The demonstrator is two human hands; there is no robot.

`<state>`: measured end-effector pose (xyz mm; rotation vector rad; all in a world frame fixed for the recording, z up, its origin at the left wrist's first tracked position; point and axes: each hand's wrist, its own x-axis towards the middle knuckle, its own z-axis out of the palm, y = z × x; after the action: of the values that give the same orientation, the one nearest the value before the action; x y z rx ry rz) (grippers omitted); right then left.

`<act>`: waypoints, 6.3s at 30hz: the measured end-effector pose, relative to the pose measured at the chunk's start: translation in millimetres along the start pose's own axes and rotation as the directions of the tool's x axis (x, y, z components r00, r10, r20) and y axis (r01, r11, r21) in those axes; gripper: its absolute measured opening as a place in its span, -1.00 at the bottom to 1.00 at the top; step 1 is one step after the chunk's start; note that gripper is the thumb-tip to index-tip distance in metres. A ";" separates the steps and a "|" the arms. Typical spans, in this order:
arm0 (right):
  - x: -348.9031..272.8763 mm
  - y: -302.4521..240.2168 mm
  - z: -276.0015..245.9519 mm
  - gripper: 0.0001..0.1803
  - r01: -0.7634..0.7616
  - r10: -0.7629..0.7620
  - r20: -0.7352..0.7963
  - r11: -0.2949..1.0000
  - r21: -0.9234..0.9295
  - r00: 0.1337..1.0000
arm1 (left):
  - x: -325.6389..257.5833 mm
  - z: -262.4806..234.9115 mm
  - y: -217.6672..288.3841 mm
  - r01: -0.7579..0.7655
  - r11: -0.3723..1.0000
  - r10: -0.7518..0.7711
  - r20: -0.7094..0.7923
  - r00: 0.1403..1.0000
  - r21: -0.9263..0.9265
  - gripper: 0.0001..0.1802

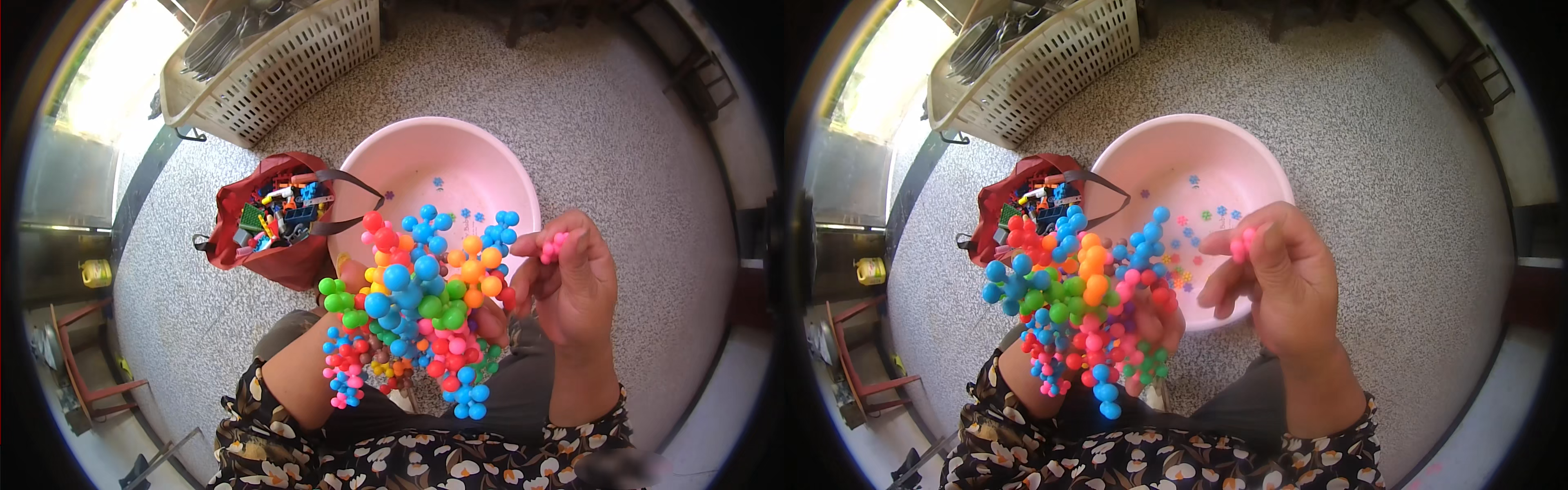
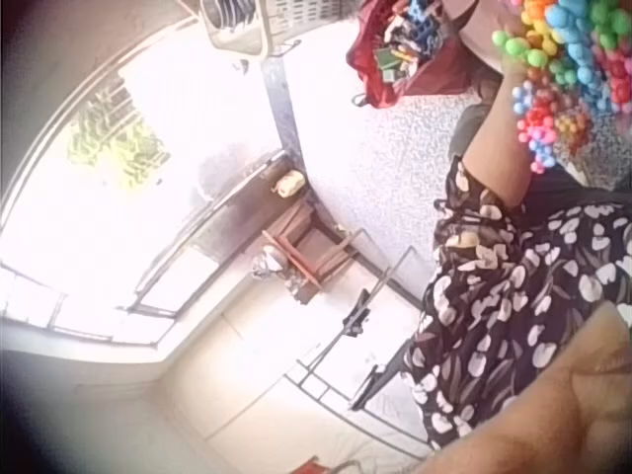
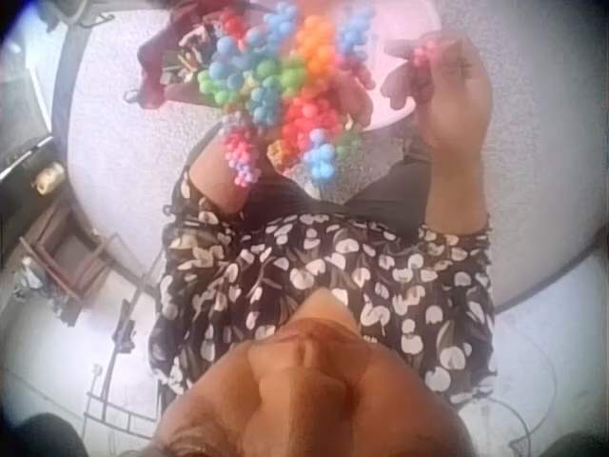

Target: Assembling colorful star-shaped plastic toy blocks together.

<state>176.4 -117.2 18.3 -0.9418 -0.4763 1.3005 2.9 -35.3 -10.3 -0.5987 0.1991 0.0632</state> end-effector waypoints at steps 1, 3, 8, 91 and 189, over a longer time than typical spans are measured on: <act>-0.5 4.4 -2.9 -0.65 0.135 -0.136 0.000 0.986 -0.094 0.991 | 0.7 0.1 -0.3 0.007 1.000 -0.008 0.007 1.000 0.019 -0.67; -3.7 3.5 -5.7 -0.64 0.267 -0.270 0.009 0.944 -0.194 0.963 | 2.6 -0.8 -0.7 0.020 0.998 -0.021 0.018 1.000 0.056 -0.65; -12.0 -2.5 -1.2 -0.61 0.259 -0.264 0.020 0.923 -0.286 0.964 | 6.6 -4.4 -0.2 0.022 0.990 -0.026 0.024 0.999 0.141 -0.61; -31.4 -13.8 18.3 -0.63 0.615 -0.496 0.465 0.192 -0.765 0.733 | -3.6 -31.7 24.2 -0.514 0.135 0.280 0.464 0.840 0.847 -0.35; 66.7 322.1 -219.6 -0.76 -0.229 0.242 -0.216 0.025 -0.973 0.946 | -81.5 44.5 64.5 -0.820 0.390 0.594 0.565 0.572 0.420 -0.56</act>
<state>168.7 -127.9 -377.0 -2.3212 -1.4106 1.1288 -77.0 42.9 6.6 0.2775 0.1293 0.9398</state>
